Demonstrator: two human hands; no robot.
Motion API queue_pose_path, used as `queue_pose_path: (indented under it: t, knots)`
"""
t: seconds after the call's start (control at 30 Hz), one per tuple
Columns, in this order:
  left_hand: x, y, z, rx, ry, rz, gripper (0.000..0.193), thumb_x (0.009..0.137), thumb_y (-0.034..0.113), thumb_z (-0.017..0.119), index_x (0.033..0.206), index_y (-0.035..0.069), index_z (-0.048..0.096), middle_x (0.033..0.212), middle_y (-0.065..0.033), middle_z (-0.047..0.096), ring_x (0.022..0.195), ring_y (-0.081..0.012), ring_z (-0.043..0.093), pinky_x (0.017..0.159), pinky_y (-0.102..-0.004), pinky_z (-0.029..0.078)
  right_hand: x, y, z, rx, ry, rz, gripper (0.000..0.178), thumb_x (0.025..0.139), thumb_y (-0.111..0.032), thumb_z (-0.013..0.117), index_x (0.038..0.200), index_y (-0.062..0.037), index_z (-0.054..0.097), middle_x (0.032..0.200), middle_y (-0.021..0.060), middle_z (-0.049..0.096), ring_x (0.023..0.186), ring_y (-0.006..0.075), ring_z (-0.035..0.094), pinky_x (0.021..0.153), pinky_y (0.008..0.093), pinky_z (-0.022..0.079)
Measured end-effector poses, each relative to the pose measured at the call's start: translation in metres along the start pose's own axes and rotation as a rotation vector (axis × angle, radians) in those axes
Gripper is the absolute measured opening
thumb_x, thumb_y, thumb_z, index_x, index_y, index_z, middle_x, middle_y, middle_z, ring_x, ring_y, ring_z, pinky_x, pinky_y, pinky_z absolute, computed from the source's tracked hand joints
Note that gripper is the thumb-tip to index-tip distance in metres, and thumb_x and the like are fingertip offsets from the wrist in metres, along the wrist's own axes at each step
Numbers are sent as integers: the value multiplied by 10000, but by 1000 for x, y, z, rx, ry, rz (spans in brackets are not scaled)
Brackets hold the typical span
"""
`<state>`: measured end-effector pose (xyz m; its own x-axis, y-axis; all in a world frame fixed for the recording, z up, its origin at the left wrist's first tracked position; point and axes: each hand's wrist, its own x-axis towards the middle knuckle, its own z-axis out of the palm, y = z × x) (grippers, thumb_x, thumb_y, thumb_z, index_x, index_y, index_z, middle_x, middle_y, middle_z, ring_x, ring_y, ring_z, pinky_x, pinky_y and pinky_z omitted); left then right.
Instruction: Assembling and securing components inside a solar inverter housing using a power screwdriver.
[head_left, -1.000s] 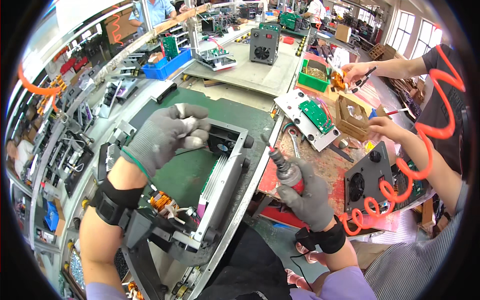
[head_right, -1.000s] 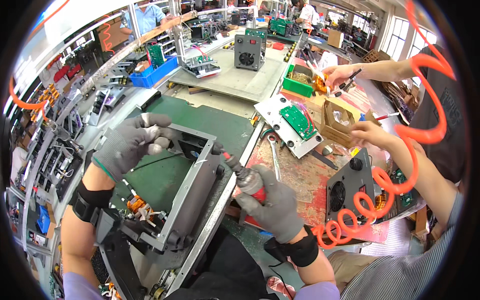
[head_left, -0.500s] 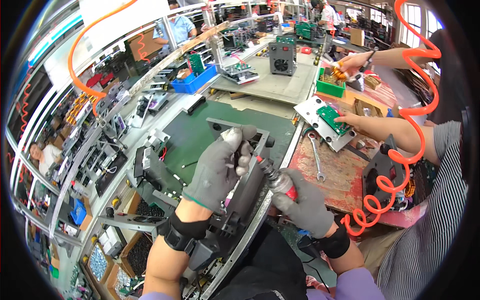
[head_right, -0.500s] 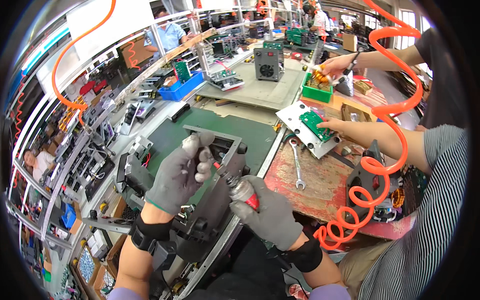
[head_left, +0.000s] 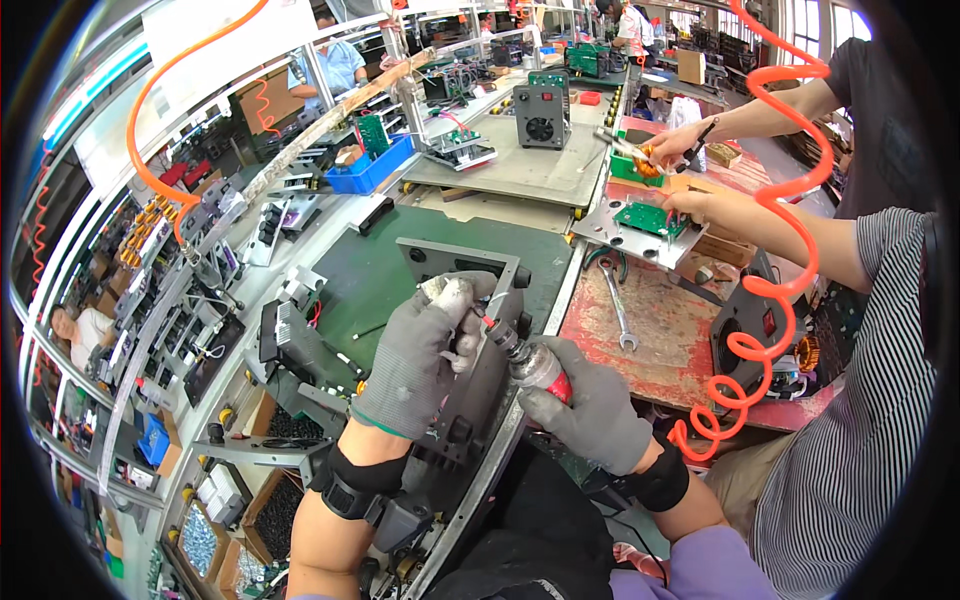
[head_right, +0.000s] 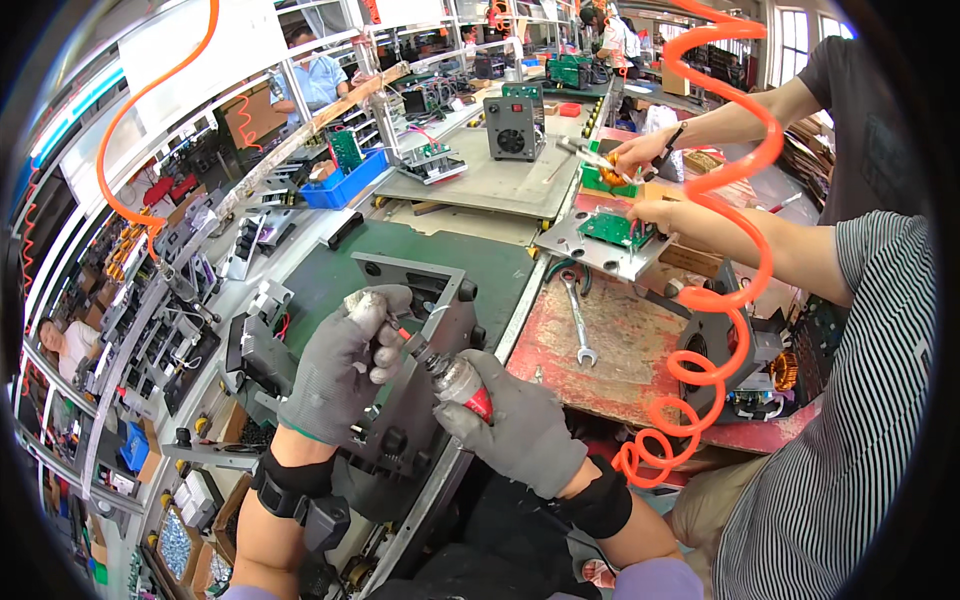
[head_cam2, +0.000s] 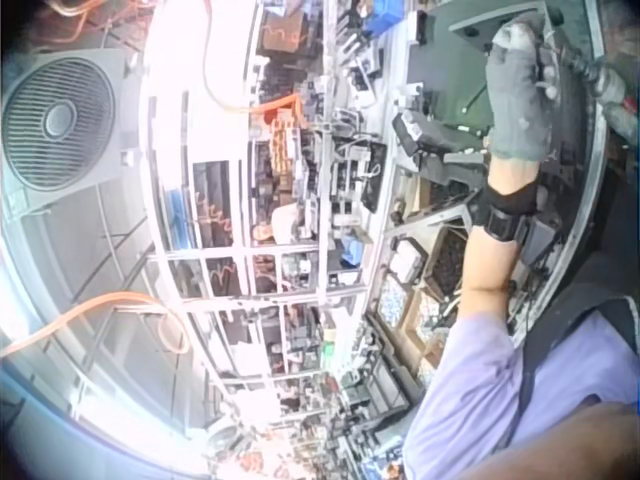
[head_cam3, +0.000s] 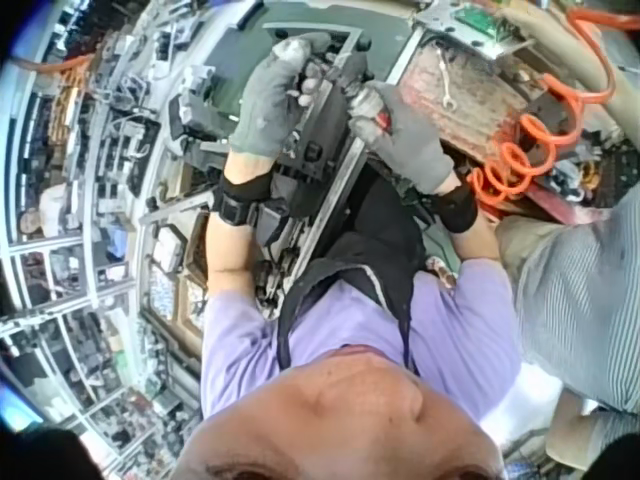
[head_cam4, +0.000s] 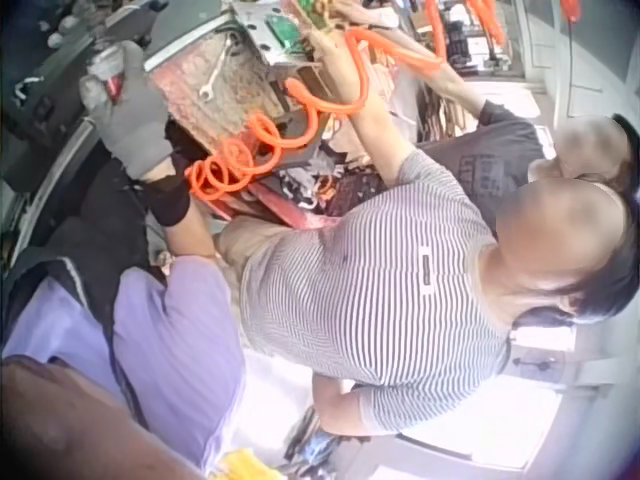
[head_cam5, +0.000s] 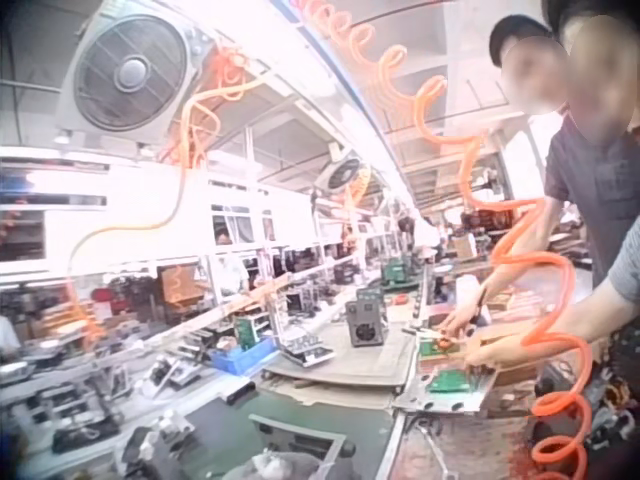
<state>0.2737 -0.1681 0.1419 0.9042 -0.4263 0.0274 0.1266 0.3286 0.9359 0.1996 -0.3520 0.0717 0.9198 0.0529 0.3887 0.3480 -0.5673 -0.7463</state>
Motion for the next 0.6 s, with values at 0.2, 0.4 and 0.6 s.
queue_pose_path:
  t: [0.2, 0.4, 0.6]
  knots:
    - [-6, 0, -4, 36, 21, -18, 364, 992, 270, 524, 1192, -34, 544, 750, 7, 559, 619, -71, 451, 528, -207, 355, -2, 0, 1, 17, -37, -13, 578, 856, -451, 652, 1256, -67, 488, 901, 210, 655, 793, 401, 656, 682, 446, 522]
    - [-8, -9, 8, -134, 56, 36, 391, 993, 300, 522, 1201, -31, 522, 740, 6, 537, 624, -71, 445, 527, -201, 348, -1, -5, -10, 361, -186, 70, 547, 887, -435, 616, 1254, -53, 481, 908, 196, 639, 813, 356, 656, 726, 400, 510]
    - [-7, -8, 2, 19, 32, -1, 397, 988, 330, 525, 1165, -25, 524, 723, -3, 507, 595, -79, 433, 523, -199, 348, -2, -4, -12, 272, -211, 75, 531, 903, -408, 604, 1251, -23, 489, 881, 158, 628, 799, 264, 646, 735, 365, 501]
